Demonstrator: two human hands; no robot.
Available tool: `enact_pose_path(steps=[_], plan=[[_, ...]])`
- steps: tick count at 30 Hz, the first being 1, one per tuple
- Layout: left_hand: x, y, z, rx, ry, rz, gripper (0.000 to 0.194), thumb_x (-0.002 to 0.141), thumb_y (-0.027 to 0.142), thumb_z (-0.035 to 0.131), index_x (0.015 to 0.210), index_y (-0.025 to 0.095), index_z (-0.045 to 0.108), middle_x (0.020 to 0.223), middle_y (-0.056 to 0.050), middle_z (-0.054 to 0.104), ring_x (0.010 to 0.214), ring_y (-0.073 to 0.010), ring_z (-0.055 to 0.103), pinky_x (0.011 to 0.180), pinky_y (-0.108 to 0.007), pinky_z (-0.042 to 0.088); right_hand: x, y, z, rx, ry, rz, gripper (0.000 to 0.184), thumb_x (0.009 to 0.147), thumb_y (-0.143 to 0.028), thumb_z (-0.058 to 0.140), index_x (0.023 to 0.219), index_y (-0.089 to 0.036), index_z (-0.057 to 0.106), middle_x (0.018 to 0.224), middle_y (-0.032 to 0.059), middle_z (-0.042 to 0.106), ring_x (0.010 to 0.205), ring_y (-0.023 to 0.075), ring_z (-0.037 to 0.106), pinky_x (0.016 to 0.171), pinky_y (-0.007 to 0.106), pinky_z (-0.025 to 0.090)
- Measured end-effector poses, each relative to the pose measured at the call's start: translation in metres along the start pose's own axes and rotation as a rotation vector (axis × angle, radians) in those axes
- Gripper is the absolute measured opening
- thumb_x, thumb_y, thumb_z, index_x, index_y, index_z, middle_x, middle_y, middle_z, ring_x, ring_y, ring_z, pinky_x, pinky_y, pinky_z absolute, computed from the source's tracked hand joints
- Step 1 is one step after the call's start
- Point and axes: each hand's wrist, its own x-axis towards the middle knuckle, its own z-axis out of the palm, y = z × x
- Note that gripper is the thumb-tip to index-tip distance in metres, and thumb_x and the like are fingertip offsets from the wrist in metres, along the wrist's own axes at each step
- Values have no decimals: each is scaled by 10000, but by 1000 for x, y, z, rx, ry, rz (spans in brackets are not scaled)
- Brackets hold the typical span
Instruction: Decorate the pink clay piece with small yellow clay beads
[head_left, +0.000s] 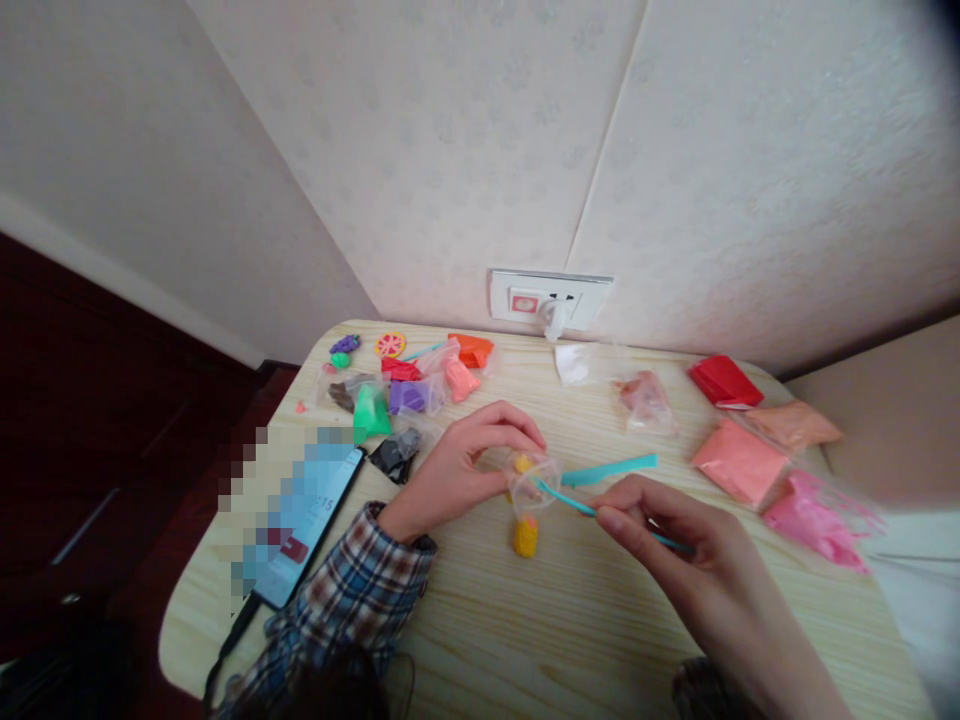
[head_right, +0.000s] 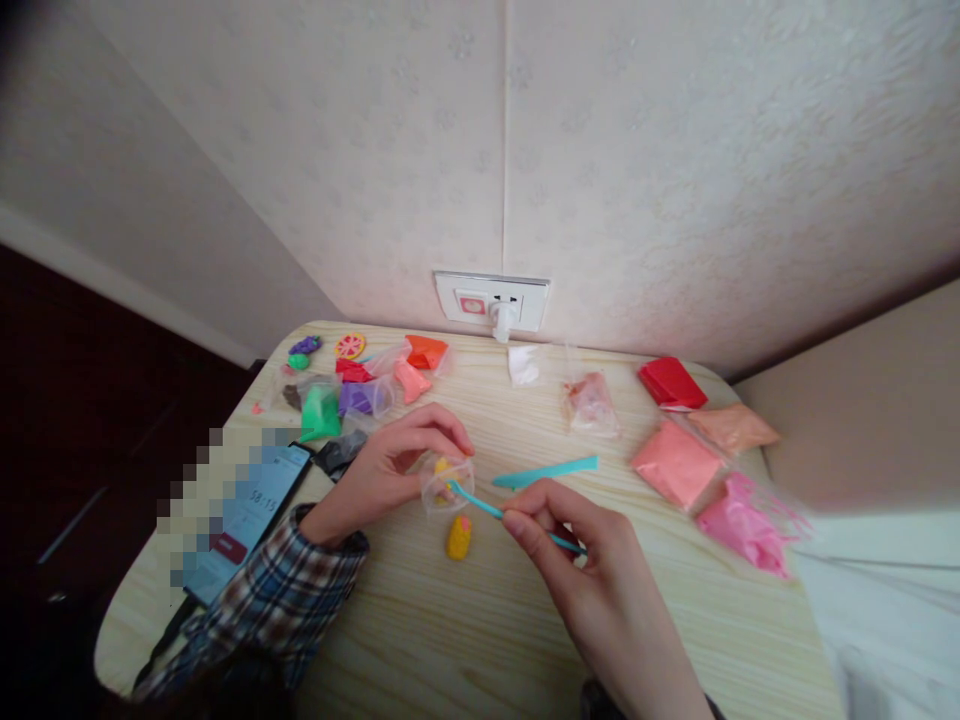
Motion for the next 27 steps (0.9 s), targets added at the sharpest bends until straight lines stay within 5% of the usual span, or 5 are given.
enact_pose_path(steps=[11,15,20,27], plan=[[0,-4,0,-69,-86,-16,80,806,212,745,882,185,743,962,-50,669,942,-180,622,922,-335,478,4,10,0,242,-126,235,391,792,-531,681,588,-204,611,543,-25,524,537,124,468,508,233,378],[1,-4,-1,-30,-68,-6,129,806,261,751,894,171,726,980,-70,680,965,-204,634,930,-357,485,0,14,-1,415,-78,395,399,768,-556,712,617,-201,611,594,-23,518,591,121,448,540,225,365],[0,-1,-4,288,-27,7,194,818,125,672,1008,157,689,1057,-91,677,1011,-216,623,942,-368,491,-1,10,-5,486,6,428,430,706,-582,758,592,-201,596,582,-22,511,583,120,434,532,221,360],[-3,-4,-2,805,1,63,517,845,2,455,1326,167,546,1266,-125,608,1245,-255,501,1081,-467,366,1,11,-2,336,135,238,348,776,-507,727,617,-214,625,574,-32,534,574,108,466,521,203,375]])
